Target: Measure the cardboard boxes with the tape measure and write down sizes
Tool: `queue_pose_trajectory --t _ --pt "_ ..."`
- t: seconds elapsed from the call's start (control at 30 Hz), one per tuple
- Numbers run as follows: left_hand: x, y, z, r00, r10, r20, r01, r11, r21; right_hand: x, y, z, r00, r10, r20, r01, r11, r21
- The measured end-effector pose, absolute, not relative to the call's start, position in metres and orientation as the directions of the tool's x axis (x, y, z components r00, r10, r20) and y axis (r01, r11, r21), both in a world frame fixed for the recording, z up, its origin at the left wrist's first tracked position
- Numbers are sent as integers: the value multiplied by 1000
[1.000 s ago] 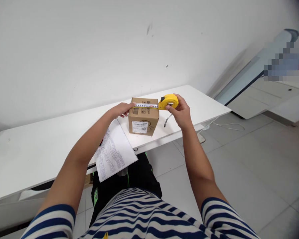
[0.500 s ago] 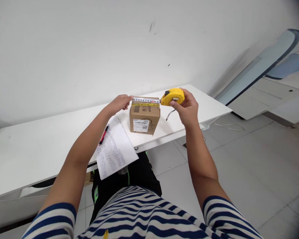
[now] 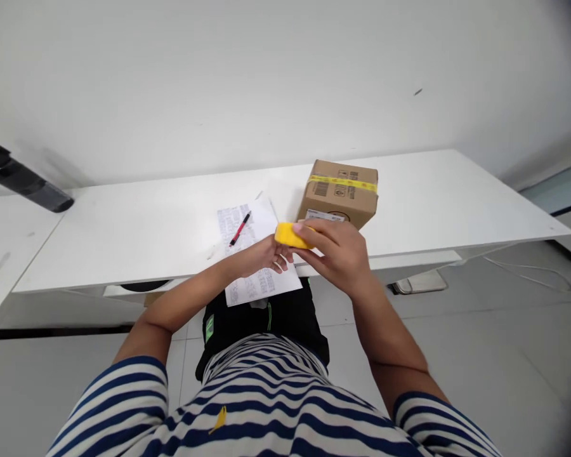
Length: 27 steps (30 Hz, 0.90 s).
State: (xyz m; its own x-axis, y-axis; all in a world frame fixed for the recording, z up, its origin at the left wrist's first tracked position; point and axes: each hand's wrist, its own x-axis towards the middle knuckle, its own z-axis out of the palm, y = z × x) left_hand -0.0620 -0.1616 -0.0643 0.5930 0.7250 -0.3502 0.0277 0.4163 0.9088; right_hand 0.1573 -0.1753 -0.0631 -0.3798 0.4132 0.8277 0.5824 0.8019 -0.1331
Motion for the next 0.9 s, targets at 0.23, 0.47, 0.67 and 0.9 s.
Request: queue_pose_trajectory --t 0.23,0.47,0.67,0.9 --pt "-112 -113 -59 357 923 -143 -304 259 917 69 -128 -60 -542 616 571 693 713 -111" --pt "-149 -31 -95 -290 952 -96 -468 -53 882 42 -89 -64 -639 712 293 720 687 -99" --pt "-156 -10 -134 -455 886 -94 -382 -99 919 31 -47 -78 -694 694 -194 680 720 142" --pt "-152 -16 -139 -464 885 -46 -273 -93 957 42 -35 -107 -848 490 -200 467 871 153"
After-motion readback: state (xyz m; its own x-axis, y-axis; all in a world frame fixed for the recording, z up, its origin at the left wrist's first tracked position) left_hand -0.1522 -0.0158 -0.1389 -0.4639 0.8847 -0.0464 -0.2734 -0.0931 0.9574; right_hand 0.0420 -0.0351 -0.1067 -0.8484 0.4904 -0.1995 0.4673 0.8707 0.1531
